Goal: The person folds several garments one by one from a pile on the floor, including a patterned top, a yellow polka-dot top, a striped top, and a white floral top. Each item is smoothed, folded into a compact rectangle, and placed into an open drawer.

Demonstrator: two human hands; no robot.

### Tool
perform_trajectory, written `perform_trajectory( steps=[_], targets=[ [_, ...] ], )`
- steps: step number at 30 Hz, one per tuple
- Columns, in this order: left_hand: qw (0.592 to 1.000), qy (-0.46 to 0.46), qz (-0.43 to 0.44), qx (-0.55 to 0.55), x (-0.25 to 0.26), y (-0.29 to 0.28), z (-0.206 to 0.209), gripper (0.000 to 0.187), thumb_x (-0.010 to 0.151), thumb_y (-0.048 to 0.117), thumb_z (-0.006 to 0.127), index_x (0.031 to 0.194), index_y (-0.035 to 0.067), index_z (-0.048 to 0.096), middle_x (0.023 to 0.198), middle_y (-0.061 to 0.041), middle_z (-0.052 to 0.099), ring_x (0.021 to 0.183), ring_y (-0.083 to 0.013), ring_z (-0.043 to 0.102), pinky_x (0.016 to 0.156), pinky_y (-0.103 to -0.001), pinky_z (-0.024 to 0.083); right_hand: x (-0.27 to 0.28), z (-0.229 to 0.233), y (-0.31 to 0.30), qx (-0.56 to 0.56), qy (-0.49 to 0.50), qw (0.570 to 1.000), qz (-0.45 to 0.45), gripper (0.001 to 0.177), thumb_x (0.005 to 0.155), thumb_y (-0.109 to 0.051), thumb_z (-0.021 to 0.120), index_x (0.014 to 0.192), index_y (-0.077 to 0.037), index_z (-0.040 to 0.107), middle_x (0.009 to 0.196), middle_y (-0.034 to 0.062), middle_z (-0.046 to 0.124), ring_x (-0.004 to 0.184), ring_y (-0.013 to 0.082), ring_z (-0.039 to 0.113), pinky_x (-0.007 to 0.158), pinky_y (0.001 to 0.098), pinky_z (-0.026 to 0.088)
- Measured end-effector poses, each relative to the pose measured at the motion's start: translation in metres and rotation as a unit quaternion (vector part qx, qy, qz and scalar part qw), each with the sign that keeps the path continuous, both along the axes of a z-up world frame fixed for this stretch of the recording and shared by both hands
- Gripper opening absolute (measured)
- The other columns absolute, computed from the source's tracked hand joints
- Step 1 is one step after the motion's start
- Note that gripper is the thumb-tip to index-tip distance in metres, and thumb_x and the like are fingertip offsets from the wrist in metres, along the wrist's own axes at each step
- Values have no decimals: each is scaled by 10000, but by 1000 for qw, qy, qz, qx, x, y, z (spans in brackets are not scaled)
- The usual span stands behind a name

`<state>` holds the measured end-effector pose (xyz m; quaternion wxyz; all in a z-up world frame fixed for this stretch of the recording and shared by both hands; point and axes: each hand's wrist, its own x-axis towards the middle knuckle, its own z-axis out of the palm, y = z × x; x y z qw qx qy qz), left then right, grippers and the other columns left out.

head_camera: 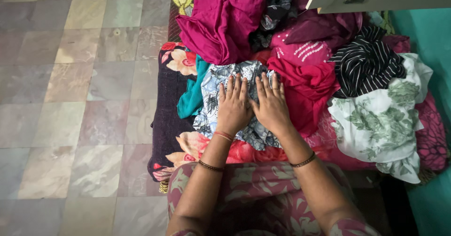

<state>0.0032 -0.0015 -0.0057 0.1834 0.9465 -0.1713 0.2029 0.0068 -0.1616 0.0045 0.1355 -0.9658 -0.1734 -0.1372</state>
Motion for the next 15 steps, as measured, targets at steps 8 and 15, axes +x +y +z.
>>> perform_trajectory(
  steps=[8,15],
  targets=[
    [1000,11,4,-6,0,1,1,730,927,315,563,1564,14,370,1647,-216,330,1560,-378,242,1260,-586,139,2,-3,2,-3,-9,1000,0,730,1005,-401,577,1561,23,366,1663,218,275,1539,465,186,1225,605,191],
    [1000,2,4,6,1,2,2,730,918,303,568,1556,0,382,1642,-227,329,1551,-387,256,1257,-589,150,3,-4,2,6,-11,1000,2,722,999,-390,582,1551,29,381,1651,234,290,1532,475,201,1225,604,194]
  ],
)
